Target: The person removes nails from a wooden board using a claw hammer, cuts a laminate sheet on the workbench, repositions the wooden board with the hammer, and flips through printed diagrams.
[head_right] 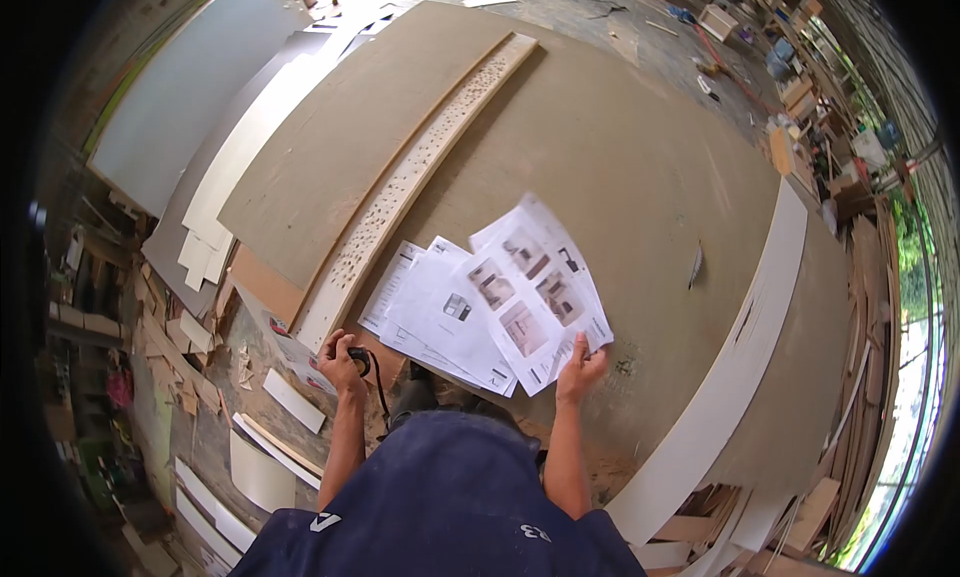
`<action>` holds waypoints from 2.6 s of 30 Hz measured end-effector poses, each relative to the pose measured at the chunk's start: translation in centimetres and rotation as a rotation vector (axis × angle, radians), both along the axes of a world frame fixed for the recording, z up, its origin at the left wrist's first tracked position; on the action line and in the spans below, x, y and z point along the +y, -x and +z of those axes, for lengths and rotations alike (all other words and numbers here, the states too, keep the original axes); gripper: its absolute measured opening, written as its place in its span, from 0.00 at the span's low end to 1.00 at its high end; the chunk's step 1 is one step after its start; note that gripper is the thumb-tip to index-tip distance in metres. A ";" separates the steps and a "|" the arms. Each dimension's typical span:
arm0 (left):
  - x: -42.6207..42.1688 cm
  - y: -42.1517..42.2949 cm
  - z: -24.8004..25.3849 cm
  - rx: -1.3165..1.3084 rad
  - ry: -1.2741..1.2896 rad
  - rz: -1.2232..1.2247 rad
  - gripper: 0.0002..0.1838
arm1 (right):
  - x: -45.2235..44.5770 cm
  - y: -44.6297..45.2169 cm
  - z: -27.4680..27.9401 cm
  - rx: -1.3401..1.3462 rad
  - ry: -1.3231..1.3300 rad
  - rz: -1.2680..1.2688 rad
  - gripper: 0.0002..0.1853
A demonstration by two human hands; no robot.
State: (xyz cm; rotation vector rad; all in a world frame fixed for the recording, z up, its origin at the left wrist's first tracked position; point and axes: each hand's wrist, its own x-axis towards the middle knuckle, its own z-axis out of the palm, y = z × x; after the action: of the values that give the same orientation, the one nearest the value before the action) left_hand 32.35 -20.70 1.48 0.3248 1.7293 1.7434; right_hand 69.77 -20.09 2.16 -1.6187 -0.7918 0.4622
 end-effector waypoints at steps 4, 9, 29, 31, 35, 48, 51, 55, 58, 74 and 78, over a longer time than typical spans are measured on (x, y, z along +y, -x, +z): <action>-3.8 -0.9 2.7 -0.095 -0.008 -0.106 0.10 | 1.0 -1.1 2.1 0.151 -0.147 0.086 0.14; -9.1 -2.7 3.6 -0.278 0.000 -0.444 0.15 | 1.5 2.7 5.4 0.269 -0.147 0.293 0.13; -47.6 22.2 2.1 -0.368 -0.233 0.197 0.09 | -25.2 47.6 2.1 0.518 0.187 1.352 0.11; -51.5 25.1 3.0 -0.250 -0.194 0.426 0.08 | -29.3 52.8 2.0 0.569 0.209 1.438 0.12; -57.1 29.4 1.1 -0.151 -0.181 0.624 0.09 | -33.8 60.4 1.7 0.442 0.205 1.630 0.14; -59.0 49.5 -1.4 -0.312 -0.054 1.005 0.12 | -32.9 87.3 -1.3 0.171 0.540 2.145 0.20; -56.9 59.6 -0.7 -0.271 -0.035 1.023 0.12 | -31.1 97.3 -0.5 0.128 0.504 2.141 0.14; -53.7 73.3 2.7 -0.360 -0.119 1.017 0.11 | -26.8 110.6 2.3 0.184 0.488 2.164 0.11; -52.2 81.4 4.9 -0.382 -0.135 1.070 0.12 | -24.7 119.6 5.0 0.134 0.531 2.215 0.10; -53.8 122.2 0.6 -0.553 -0.427 1.146 0.16 | -27.2 165.5 0.3 -0.017 0.421 2.327 0.12; -54.9 140.3 1.3 -0.525 -0.344 1.055 0.16 | -27.4 181.0 0.1 -0.015 0.335 2.224 0.12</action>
State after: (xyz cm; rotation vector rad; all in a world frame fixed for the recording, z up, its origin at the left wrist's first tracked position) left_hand -107.97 -75.58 2.79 -1.0072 1.2355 2.5199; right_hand -111.21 -47.46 2.29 -0.2486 -2.3676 2.0967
